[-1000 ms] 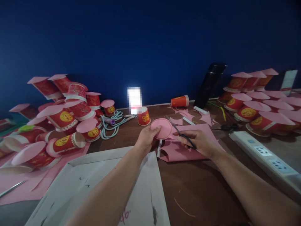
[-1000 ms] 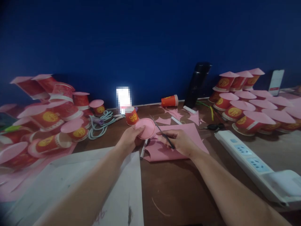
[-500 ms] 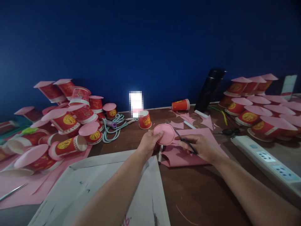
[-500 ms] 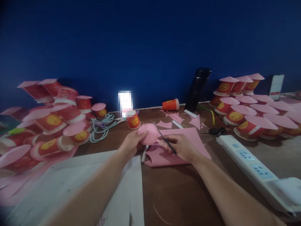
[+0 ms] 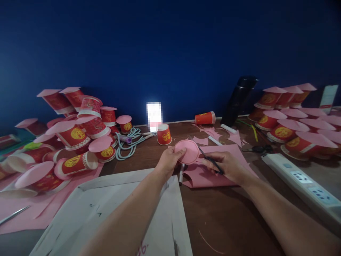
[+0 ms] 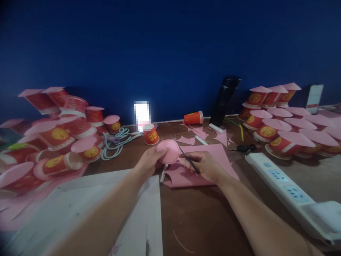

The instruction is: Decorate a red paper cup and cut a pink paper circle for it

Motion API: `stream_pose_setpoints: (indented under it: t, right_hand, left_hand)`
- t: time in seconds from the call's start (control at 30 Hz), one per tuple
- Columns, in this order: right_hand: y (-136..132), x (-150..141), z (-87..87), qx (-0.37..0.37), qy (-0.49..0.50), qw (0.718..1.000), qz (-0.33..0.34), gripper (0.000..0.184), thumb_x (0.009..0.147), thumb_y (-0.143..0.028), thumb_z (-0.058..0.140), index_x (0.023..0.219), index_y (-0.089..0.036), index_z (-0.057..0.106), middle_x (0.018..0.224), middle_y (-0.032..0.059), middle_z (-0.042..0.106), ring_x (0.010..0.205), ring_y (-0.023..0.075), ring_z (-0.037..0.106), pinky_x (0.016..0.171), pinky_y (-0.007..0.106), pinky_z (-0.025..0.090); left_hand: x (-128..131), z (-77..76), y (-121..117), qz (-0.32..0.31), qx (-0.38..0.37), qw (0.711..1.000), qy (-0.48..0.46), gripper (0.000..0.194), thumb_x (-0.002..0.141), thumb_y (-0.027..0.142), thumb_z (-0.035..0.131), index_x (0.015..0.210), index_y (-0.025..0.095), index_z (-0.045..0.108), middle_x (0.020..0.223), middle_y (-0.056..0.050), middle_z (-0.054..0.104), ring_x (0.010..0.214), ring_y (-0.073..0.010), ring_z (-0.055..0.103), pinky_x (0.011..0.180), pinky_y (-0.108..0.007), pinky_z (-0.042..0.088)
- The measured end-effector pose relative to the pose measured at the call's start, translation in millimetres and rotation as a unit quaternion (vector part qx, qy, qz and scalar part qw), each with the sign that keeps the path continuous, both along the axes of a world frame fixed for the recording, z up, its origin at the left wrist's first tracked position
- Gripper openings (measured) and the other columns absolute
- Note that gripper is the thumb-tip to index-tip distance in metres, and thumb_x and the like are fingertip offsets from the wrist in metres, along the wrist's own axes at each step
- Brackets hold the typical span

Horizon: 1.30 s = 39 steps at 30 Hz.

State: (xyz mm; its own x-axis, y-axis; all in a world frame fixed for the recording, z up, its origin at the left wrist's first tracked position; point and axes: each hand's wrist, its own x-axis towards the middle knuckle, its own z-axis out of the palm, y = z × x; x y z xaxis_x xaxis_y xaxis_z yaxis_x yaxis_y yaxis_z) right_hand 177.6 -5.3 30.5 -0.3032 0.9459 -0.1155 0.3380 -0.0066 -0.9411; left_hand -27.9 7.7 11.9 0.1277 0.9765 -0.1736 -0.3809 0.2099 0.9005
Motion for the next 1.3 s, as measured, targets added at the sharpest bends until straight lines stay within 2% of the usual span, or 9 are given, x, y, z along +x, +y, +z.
stream_pose_setpoints:
  t: [0.1, 0.27, 0.5, 0.73, 1.07, 1.3]
  right_hand:
    - [0, 0, -1.4, -0.001, 0.019, 1.000, -0.008, 0.055, 0.068, -0.055, 0.071, 0.106, -0.015, 0.072, 0.055, -0.0019, 0.053, 0.051, 0.0093, 0.044, 0.047, 0.024, 0.038]
    - [-2, -2, 1.0, -0.015, 0.032, 0.999, -0.010, 0.057, 0.069, -0.054, 0.072, 0.108, -0.013, 0.070, 0.056, -0.0021, 0.052, 0.049, 0.0083, 0.043, 0.046, 0.024, 0.038]
    - [-2, -2, -0.1, -0.004, 0.029, 1.000, -0.002, 0.057, 0.069, -0.054, 0.071, 0.107, -0.012, 0.071, 0.057, -0.0021, 0.050, 0.052, 0.0092, 0.044, 0.047, 0.024, 0.038]
    - [-1, -2, 0.1, -0.009, 0.035, 0.999, -0.006, 0.057, 0.065, -0.054, 0.073, 0.104, -0.013, 0.072, 0.055, -0.0027, 0.049, 0.052, 0.0093, 0.042, 0.047, 0.025, 0.036]
    - [2, 2, -7.4, 0.005, 0.077, 0.997, 0.012, 0.055, 0.066, -0.051, 0.074, 0.104, -0.012, 0.072, 0.053, -0.0039, 0.046, 0.050, 0.0078, 0.038, 0.048, 0.025, 0.034]
    - [3, 1, -8.2, 0.021, 0.059, 0.998, 0.010, 0.054, 0.068, -0.053, 0.072, 0.103, -0.013, 0.072, 0.053, -0.0037, 0.047, 0.049, 0.0075, 0.038, 0.047, 0.024, 0.034]
  left_hand:
    - [0, -0.5, 0, -0.017, 0.014, 1.000, 0.013, 0.036, 0.066, 0.036, 0.076, 0.089, 0.010, 0.068, 0.074, -0.008, 0.069, 0.059, -0.0141, 0.059, 0.058, -0.026, 0.047]
    - [0, 0.7, 1, 0.005, 0.018, 1.000, -0.015, 0.033, 0.067, 0.033, 0.077, 0.089, 0.011, 0.068, 0.075, -0.007, 0.070, 0.064, -0.0152, 0.062, 0.067, -0.028, 0.049]
    - [0, 3.3, -1, 0.008, 0.007, 1.000, -0.024, 0.031, 0.066, 0.032, 0.077, 0.088, 0.011, 0.068, 0.072, -0.007, 0.070, 0.061, -0.0154, 0.062, 0.063, -0.028, 0.050]
    - [-1, 0.5, 0, -0.017, 0.006, 1.000, -0.004, 0.034, 0.069, 0.034, 0.075, 0.092, 0.011, 0.068, 0.073, -0.008, 0.070, 0.054, -0.0138, 0.058, 0.055, -0.028, 0.049]
    - [-1, -0.1, 1, -0.014, 0.013, 1.000, -0.004, 0.034, 0.067, 0.034, 0.076, 0.091, 0.011, 0.069, 0.075, -0.008, 0.070, 0.060, -0.0158, 0.061, 0.061, -0.029, 0.050]
    - [-2, 2.0, -1, -0.022, 0.012, 0.999, -0.020, 0.034, 0.068, 0.032, 0.076, 0.092, 0.011, 0.068, 0.077, -0.008, 0.070, 0.061, -0.0154, 0.061, 0.062, -0.030, 0.051]
